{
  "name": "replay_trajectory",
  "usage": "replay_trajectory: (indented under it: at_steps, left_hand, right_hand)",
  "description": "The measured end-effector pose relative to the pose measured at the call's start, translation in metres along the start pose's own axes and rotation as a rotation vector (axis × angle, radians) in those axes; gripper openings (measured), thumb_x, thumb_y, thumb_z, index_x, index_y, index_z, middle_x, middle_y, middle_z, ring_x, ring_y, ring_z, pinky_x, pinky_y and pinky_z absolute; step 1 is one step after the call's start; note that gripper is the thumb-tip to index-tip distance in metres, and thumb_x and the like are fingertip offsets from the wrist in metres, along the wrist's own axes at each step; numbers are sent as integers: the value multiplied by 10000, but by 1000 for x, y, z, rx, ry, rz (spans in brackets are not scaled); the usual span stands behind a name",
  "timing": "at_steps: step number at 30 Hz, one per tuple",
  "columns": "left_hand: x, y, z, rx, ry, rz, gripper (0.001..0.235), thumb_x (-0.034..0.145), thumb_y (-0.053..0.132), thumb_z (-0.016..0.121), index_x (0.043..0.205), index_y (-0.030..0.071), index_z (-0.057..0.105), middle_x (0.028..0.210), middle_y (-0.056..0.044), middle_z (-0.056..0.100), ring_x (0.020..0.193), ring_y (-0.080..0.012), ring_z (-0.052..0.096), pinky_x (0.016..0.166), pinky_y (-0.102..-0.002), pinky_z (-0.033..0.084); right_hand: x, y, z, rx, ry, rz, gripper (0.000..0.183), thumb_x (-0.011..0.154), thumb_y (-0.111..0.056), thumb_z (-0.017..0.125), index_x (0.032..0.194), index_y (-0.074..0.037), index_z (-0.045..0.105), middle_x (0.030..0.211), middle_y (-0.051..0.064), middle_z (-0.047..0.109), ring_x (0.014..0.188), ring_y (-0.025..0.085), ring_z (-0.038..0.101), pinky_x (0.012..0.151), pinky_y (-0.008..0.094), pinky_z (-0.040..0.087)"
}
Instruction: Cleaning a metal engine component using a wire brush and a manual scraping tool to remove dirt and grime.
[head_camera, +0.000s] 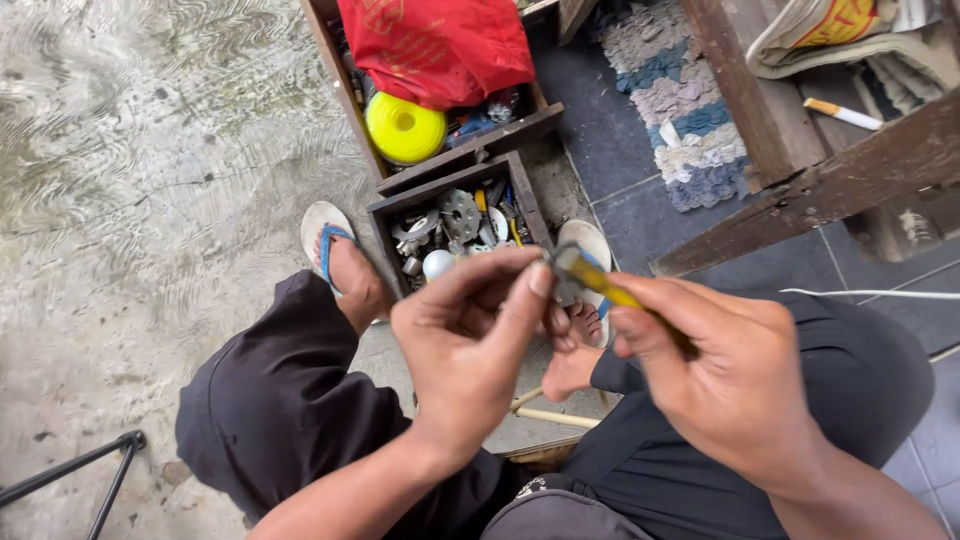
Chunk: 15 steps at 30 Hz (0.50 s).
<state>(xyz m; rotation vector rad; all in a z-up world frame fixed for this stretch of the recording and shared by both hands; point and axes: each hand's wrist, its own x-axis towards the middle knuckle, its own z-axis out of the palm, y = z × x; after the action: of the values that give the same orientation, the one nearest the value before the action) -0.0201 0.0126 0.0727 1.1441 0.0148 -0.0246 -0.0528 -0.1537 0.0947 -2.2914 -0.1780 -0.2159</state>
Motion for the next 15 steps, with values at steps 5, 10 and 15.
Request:
replay_trajectory:
  at_steps: [5,10,15]
  left_hand:
    - [5,-3,-6,25,80,-25,133,948,33,682,1034,-68,689,715,-181,695,550,-210,674,553,-303,631]
    - [-4,-5,-3,84,76,-16,129,930,23,699,1031,-58,697,710,-145,705,561,-179,693,546,-273,617]
    - [-7,-14,-3,100,70,-13,136,930,36,706,1036,-49,695,678,-144,697,544,-162,679,508,-267,600]
  right_hand:
    - [-2,4,7,16,-34,-25,286,971,-172,638,1167,18,724,959,84,785,754,136,755,679,257,561]
    - [3,0,9,64,-62,-38,286,1001,-173,588,1155,41,699,912,91,774,767,181,750,723,300,576]
    - [2,1,9,43,-6,-61,284,991,-155,622,1173,53,692,885,92,769,721,153,712,714,286,568]
